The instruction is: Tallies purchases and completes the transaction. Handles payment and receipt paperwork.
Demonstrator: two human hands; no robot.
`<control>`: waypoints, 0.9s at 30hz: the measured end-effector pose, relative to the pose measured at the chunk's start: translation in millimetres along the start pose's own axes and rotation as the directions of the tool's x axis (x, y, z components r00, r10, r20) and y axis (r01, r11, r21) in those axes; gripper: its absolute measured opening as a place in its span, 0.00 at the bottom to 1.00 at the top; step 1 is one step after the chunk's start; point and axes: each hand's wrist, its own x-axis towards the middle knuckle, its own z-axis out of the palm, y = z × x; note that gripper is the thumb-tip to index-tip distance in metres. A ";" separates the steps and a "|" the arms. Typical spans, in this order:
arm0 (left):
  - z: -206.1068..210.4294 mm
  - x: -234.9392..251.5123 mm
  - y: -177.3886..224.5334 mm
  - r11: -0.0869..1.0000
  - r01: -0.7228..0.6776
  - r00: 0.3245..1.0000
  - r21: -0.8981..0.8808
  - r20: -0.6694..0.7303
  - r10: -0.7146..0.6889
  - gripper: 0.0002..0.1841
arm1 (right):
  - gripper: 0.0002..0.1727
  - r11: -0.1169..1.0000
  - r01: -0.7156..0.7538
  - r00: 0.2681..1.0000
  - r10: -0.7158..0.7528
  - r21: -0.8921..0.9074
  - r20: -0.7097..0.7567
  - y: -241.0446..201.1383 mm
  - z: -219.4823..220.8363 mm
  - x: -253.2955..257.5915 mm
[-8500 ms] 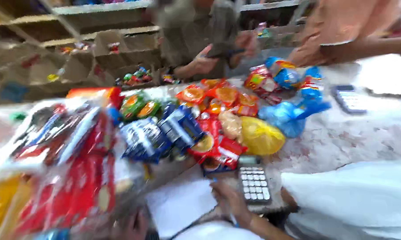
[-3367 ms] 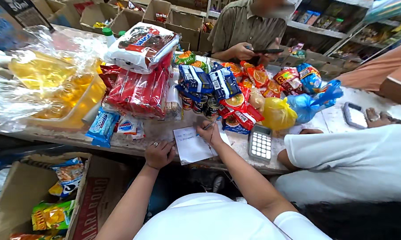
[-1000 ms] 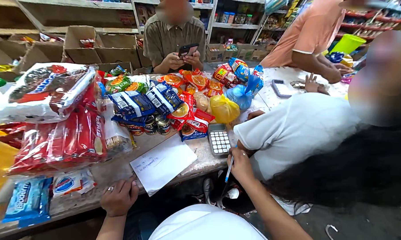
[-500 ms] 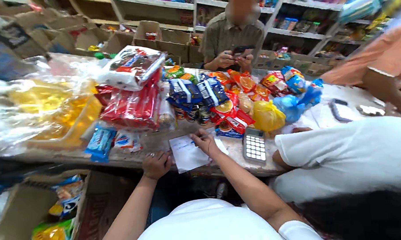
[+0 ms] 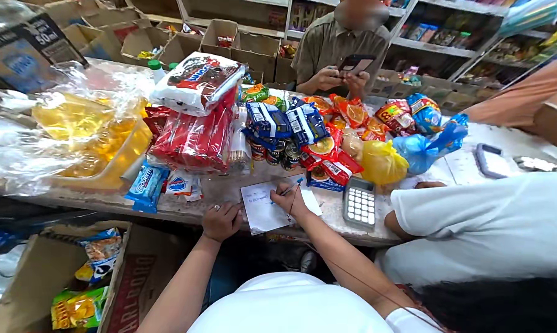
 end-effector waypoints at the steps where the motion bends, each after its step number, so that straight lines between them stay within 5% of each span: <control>1: 0.1 -0.2 0.0 1.000 -0.002 1.000 0.000 -0.005 0.002 0.24 | 0.18 1.000 0.002 1.000 -0.002 0.001 -0.006 0.6 0.2 -0.5; 22: 0.8 4.2 0.2 1.000 -0.018 1.000 0.009 0.003 0.018 0.26 | 0.13 0.997 -0.017 1.000 0.017 -0.073 0.001 -3.3 -7.1 3.4; 27: 0.1 3.6 -1.0 1.000 -0.012 1.000 0.022 -0.010 0.012 0.26 | 0.13 0.997 0.032 0.998 -0.028 0.068 -0.063 -2.2 -4.3 2.0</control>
